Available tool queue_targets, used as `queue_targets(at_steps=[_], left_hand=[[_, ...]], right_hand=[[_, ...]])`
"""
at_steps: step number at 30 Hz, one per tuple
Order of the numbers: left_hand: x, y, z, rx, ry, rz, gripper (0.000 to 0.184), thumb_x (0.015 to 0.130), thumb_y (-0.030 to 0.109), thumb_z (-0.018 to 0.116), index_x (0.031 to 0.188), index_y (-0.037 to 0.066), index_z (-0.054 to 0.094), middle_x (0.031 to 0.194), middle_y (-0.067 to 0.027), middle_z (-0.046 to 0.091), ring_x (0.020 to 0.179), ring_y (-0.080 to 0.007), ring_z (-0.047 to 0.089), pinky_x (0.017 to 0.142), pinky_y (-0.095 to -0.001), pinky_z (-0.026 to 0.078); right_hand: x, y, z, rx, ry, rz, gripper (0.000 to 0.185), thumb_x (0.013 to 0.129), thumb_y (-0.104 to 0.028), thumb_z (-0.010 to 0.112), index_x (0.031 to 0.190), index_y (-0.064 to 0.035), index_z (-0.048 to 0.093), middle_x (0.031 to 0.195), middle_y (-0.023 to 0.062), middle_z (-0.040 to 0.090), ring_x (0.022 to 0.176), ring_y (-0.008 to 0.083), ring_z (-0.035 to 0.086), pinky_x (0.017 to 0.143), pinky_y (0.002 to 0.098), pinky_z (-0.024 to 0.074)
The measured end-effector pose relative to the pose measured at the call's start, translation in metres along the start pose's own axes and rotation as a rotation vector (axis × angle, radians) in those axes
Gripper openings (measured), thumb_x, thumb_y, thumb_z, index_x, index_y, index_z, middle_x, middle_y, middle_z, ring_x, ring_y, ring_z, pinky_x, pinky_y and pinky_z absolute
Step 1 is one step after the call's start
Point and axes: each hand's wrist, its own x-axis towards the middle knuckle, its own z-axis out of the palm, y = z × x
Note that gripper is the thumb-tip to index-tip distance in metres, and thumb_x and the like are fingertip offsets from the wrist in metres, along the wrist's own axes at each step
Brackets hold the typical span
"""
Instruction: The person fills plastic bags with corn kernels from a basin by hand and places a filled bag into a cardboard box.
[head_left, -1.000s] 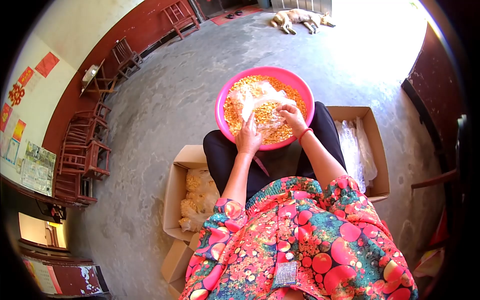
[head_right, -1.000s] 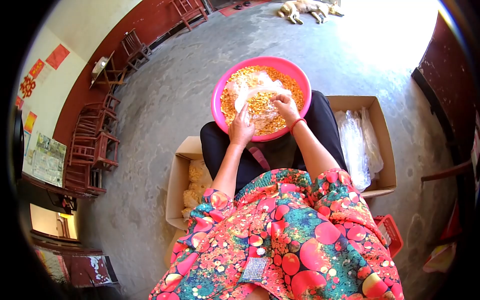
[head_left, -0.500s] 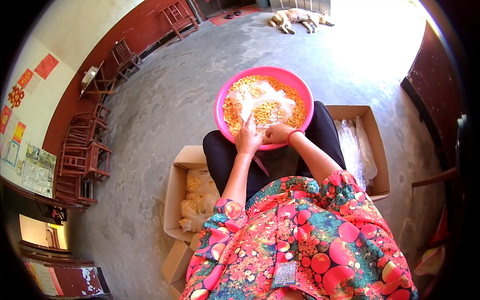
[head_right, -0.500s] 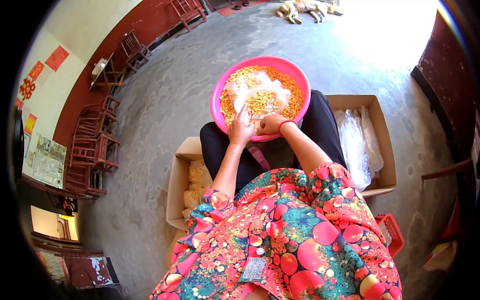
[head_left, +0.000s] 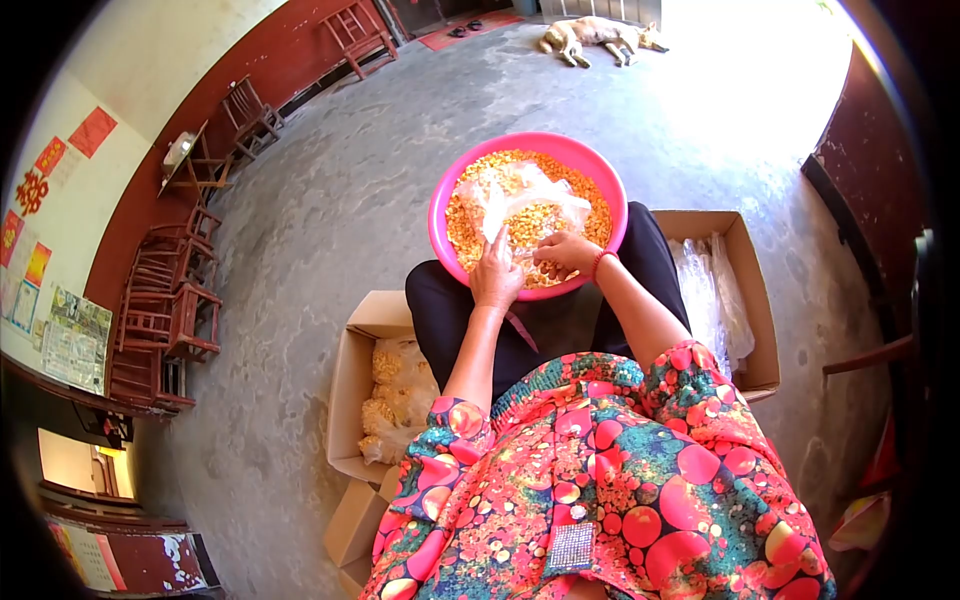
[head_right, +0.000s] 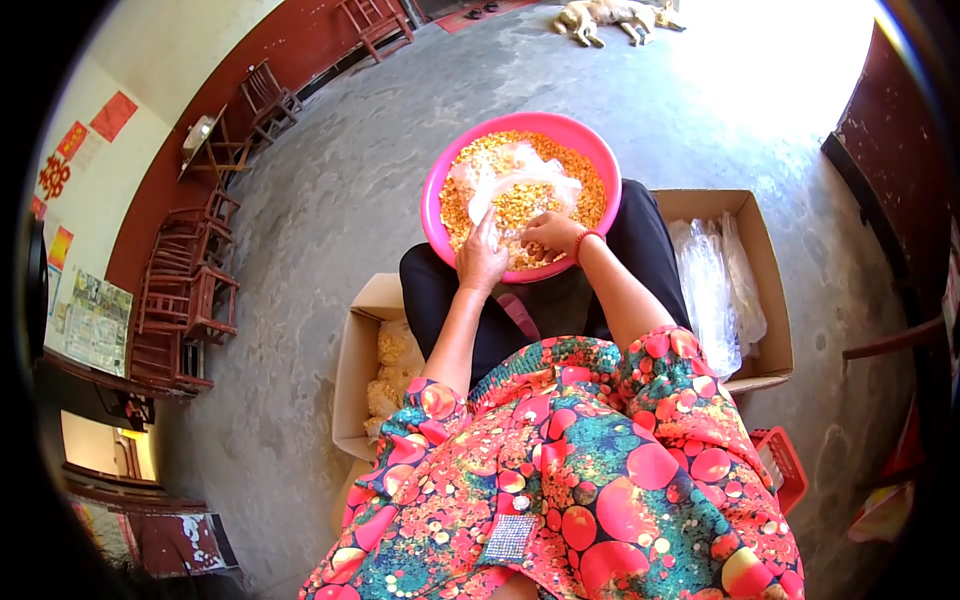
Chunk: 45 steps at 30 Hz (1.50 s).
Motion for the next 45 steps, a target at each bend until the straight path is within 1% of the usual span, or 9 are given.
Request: queue_targets(at_steps=[11, 13, 15, 17, 22, 26, 27, 36, 45], left_hand=[[-0.001, 0.000, 0.000, -0.013, 0.002, -0.001, 0.061, 0.065, 0.009, 0.056, 0.124, 0.017, 0.044, 0.114, -0.0133, 0.053, 0.092, -0.0327, 0.057, 0.077, -0.0410, 0.047], [-0.001, 0.001, -0.001, -0.014, 0.001, -0.005, 0.061, 0.065, 0.009, 0.056, 0.124, 0.018, 0.044, 0.114, -0.0133, 0.053, 0.092, -0.0327, 0.057, 0.077, -0.0410, 0.047], [-0.002, 0.002, -0.002, -0.015, -0.001, -0.008, 0.061, 0.066, 0.009, 0.056, 0.124, 0.018, 0.044, 0.114, -0.0132, 0.053, 0.092, -0.0327, 0.057, 0.076, -0.0411, 0.047], [-0.001, 0.002, -0.002, -0.004, -0.003, -0.016, 0.060, 0.066, 0.009, 0.056, 0.124, 0.018, 0.044, 0.113, -0.0133, 0.053, 0.092, -0.0327, 0.057, 0.076, -0.0411, 0.047], [-0.001, 0.000, 0.000, -0.013, 0.003, -0.001, 0.060, 0.066, 0.010, 0.056, 0.124, 0.018, 0.044, 0.113, -0.0142, 0.053, 0.091, -0.0332, 0.057, 0.075, -0.0416, 0.047], [0.000, 0.000, 0.000, 0.012, -0.009, -0.011, 0.059, 0.067, 0.012, 0.057, 0.124, 0.017, 0.044, 0.113, -0.0147, 0.053, 0.091, -0.0336, 0.057, 0.076, -0.0419, 0.047], [0.000, -0.001, 0.000, 0.013, -0.007, -0.011, 0.059, 0.067, 0.012, 0.057, 0.124, 0.017, 0.044, 0.113, -0.0147, 0.053, 0.091, -0.0336, 0.057, 0.076, -0.0419, 0.047], [-0.001, 0.001, -0.001, 0.010, -0.007, -0.004, 0.058, 0.068, 0.013, 0.058, 0.124, 0.016, 0.044, 0.113, -0.0143, 0.053, 0.092, -0.0338, 0.056, 0.076, -0.0419, 0.047], [-0.001, -0.001, 0.001, 0.006, 0.013, 0.018, 0.056, 0.069, 0.013, 0.060, 0.123, 0.017, 0.046, 0.109, -0.0141, 0.055, 0.091, -0.0339, 0.057, 0.075, -0.0418, 0.047]], right_hand=[[0.015, 0.021, -0.006, 0.316, -0.093, -0.076, 0.017, 0.080, -0.013, 0.059, 0.091, -0.0008, 0.061, 0.076, 0.0056, 0.059, 0.069, 0.0140, 0.058, 0.061, 0.0270, 0.0509], [0.013, 0.021, -0.007, 0.692, 0.229, -0.423, 0.023, 0.080, -0.013, 0.057, 0.101, -0.0030, 0.059, 0.092, 0.0041, 0.058, 0.085, 0.0138, 0.055, 0.073, 0.0267, 0.0461], [0.003, 0.018, -0.007, 0.757, 0.257, -0.486, 0.031, 0.080, -0.012, 0.056, 0.110, -0.0048, 0.055, 0.105, 0.0027, 0.054, 0.096, 0.0123, 0.049, 0.081, 0.0255, 0.0401], [0.004, 0.020, -0.008, 0.583, 0.327, -0.569, 0.038, 0.079, -0.012, 0.057, 0.116, -0.0055, 0.051, 0.110, 0.0026, 0.051, 0.098, 0.0121, 0.046, 0.082, 0.0257, 0.0385], [0.014, 0.021, 0.003, 0.064, 0.455, -0.436, 0.014, 0.074, -0.012, 0.053, 0.073, -0.0014, 0.063, 0.061, 0.0023, 0.057, 0.059, 0.0079, 0.053, 0.056, 0.0236, 0.0440], [0.016, 0.024, 0.014, -0.729, 0.395, -0.333, 0.022, 0.066, -0.025, 0.055, 0.074, -0.0085, 0.066, 0.073, 0.0176, 0.061, 0.070, 0.0316, 0.061, 0.067, 0.0404, 0.0481], [0.016, 0.024, 0.019, -0.831, 0.377, -0.253, 0.023, 0.066, -0.025, 0.054, 0.075, -0.0072, 0.066, 0.075, 0.0176, 0.062, 0.073, 0.0315, 0.061, 0.070, 0.0401, 0.0486], [0.012, 0.008, 0.021, -0.958, 0.113, -0.043, 0.037, 0.068, -0.040, 0.060, 0.086, -0.0076, 0.067, 0.083, 0.0163, 0.064, 0.082, 0.0293, 0.061, 0.075, 0.0387, 0.0471], [0.023, 0.016, 0.010, -0.838, -0.092, -0.288, 0.035, 0.071, -0.040, 0.058, 0.082, -0.0075, 0.066, 0.079, 0.0121, 0.065, 0.075, 0.0256, 0.060, 0.072, 0.0372, 0.0452]])
